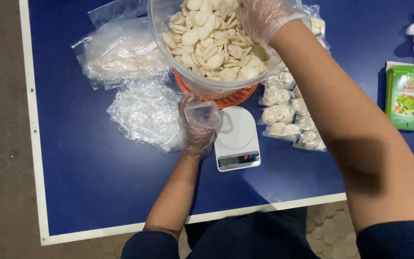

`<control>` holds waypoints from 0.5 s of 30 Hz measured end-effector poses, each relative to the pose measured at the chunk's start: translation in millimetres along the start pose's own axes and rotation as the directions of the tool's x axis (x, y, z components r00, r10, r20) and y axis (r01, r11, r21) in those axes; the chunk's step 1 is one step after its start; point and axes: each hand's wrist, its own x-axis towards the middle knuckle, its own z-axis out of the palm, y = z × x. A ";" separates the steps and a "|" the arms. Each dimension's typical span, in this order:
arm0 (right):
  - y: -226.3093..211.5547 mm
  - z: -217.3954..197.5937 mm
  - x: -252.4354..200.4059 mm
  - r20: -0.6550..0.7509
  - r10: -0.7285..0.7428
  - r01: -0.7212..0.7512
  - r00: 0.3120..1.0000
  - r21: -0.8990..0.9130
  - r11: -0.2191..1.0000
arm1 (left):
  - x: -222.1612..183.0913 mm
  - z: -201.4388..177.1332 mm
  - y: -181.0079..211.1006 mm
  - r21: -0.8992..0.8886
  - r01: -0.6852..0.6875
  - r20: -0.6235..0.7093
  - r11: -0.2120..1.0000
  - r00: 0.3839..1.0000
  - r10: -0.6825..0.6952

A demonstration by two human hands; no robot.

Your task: Weighing sliced food items on a digital scale and placing them into individual plastic bags for packaging.

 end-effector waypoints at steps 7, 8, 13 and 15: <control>-14.4 -91.4 -43.3 0.024 0.374 -0.285 0.927 0.691 0.664 | 1.5 -4.6 3.9 -0.046 0.015 0.023 0.999 1.000 -0.014; -16.6 -105.6 -50.3 -0.012 0.356 -0.261 0.934 0.658 0.706 | 2.0 -5.3 4.2 -0.013 0.000 0.020 1.000 1.000 0.001; -16.8 -104.4 -48.4 0.015 0.252 -0.206 0.968 0.624 0.754 | 1.3 -6.3 1.9 0.033 -0.050 0.028 0.998 0.998 0.049; -20.2 -114.1 -53.4 0.027 0.380 -0.304 0.924 0.656 0.691 | -2.0 -5.0 -1.0 -0.009 -0.002 0.048 1.000 0.999 0.003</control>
